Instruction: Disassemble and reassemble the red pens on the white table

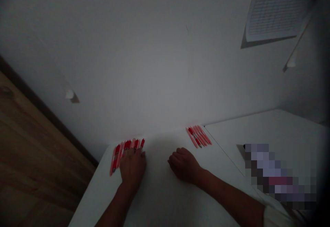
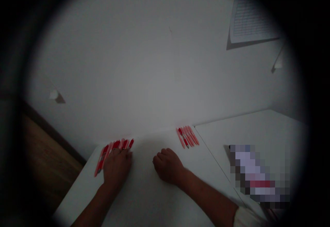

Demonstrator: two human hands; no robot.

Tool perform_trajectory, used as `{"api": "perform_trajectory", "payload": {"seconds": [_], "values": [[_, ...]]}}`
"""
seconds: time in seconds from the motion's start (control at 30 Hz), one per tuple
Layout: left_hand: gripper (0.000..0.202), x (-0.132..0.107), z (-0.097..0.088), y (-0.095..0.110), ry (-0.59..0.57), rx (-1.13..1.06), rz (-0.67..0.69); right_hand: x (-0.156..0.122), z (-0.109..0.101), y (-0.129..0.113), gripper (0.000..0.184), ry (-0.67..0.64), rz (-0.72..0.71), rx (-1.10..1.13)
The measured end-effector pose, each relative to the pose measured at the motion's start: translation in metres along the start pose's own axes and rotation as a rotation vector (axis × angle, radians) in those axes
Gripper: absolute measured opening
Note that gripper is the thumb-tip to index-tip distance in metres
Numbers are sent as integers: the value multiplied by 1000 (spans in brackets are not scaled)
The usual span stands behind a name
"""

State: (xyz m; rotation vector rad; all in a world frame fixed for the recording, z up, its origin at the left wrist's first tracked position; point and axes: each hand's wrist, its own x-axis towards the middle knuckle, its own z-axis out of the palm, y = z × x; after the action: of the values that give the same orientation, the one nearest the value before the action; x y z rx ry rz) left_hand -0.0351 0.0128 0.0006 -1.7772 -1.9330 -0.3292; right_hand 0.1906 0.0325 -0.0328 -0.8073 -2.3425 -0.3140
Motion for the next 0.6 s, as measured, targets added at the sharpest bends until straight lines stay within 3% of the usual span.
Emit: {"api": "perform_trajectory", "payload": {"seconds": [0.1,0.27,0.6], "values": [[31,0,-1,1,-5,-19,-3,3,5,-7,20,18,42,38],[30,1,-5,3,-34,-27,3,3,9,-9,20,10,-12,83],[30,0,4,2,-23,-32,32,3,6,-7,22,70,60,142]]}}
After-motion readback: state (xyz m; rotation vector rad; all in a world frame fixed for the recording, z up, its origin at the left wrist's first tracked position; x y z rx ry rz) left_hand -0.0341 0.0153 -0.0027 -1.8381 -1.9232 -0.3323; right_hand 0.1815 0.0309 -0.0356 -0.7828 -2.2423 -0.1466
